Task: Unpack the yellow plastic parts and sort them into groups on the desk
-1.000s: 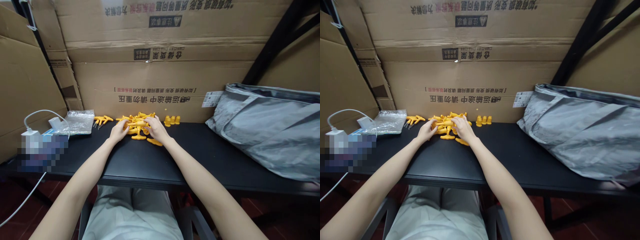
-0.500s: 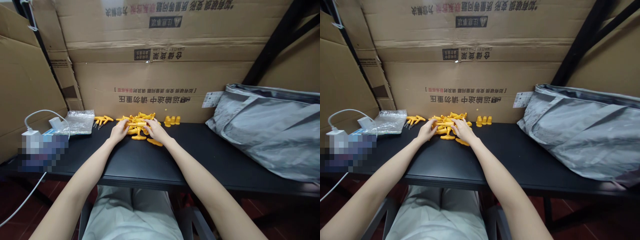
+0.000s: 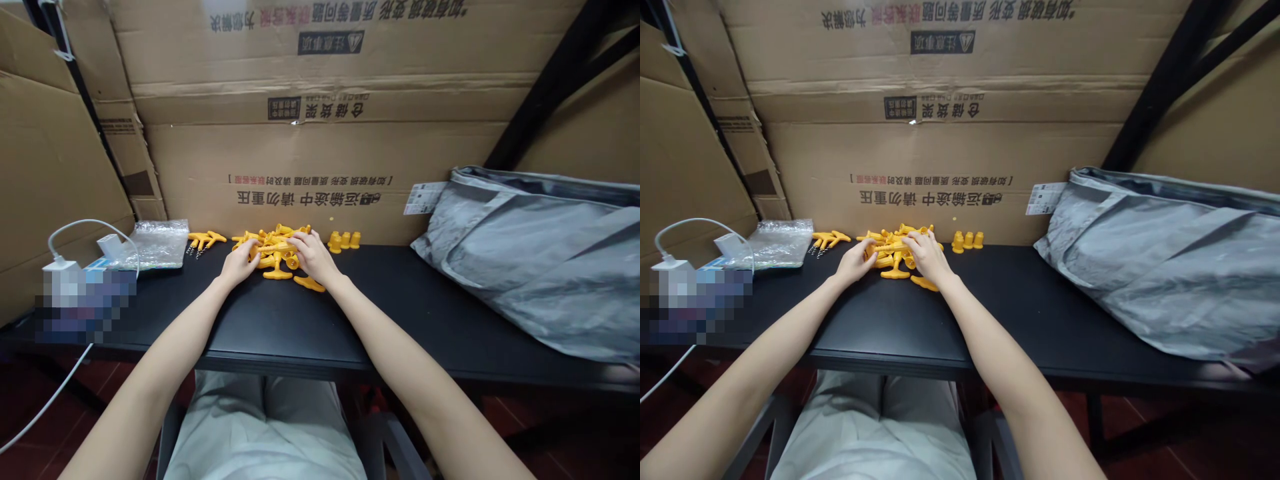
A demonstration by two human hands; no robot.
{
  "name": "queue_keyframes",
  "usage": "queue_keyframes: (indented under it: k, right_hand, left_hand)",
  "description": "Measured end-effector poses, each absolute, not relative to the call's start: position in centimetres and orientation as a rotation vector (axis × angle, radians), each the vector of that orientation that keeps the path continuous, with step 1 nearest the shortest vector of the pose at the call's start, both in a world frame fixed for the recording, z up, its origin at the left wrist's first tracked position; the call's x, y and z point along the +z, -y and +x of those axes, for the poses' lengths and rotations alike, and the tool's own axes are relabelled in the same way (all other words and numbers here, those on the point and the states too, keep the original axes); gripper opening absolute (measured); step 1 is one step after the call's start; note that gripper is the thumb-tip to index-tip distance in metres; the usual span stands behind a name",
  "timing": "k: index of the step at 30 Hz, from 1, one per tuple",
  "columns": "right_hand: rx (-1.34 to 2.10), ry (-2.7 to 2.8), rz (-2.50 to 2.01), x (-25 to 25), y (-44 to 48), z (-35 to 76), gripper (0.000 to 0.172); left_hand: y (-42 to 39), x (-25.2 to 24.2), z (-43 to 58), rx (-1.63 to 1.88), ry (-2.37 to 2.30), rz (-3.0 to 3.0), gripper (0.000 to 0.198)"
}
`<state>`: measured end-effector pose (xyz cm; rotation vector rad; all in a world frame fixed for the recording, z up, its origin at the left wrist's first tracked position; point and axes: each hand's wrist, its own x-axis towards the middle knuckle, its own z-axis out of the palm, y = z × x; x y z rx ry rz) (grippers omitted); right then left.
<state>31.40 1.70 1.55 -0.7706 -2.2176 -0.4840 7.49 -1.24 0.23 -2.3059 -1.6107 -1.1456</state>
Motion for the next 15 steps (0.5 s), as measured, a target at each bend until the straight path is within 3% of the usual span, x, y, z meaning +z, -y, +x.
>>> queue_keyframes:
  k: [15]
  right_hand:
    - [-0.324,2.28,-0.813,1.5,-1.17,31.07,0.041]
  left_hand:
    - [0.97,0.03,7.02,-1.151,1.627,-2.308,0.03]
